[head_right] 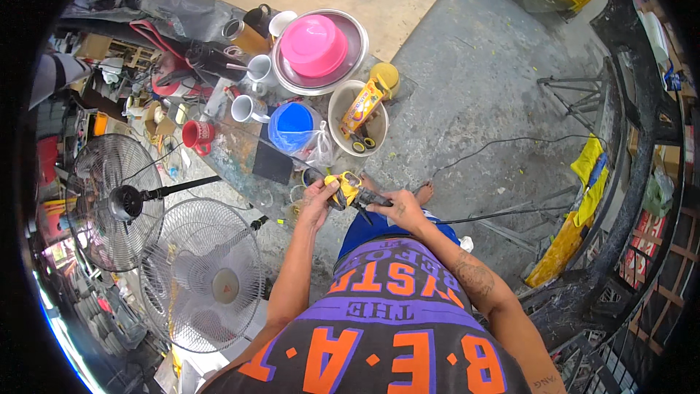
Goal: The recorder uses a rotary tool and a plastic welding/soldering iron to repair a hole or crack in a car bumper.
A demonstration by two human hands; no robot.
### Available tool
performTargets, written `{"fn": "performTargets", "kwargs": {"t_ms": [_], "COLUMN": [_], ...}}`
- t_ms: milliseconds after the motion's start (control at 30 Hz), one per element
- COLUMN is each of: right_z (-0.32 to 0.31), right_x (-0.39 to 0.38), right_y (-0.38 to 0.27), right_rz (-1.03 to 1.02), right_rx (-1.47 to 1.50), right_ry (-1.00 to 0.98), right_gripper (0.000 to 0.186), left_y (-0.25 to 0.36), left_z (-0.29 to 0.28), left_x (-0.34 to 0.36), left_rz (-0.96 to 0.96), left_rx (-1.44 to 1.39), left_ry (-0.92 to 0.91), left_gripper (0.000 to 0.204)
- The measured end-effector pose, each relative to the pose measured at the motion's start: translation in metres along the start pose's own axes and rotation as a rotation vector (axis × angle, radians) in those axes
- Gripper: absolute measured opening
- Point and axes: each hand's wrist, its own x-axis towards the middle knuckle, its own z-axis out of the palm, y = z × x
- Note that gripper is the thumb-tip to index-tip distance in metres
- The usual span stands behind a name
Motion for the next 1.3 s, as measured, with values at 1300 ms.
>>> {"fn": "performTargets", "kwargs": {"t_ms": [1300], "right_z": [-0.134], "right_x": [-0.087], "right_y": [0.058], "right_rz": [0.147], "right_rx": [0.435], "right_ry": [0.571], "right_gripper": [0.021], "left_y": [0.014], "left_z": [0.021], "left_x": [-0.016], "left_rz": [0.522], "left_rx": [0.888], "left_ry": [0.283], "left_gripper": [0.019]}}
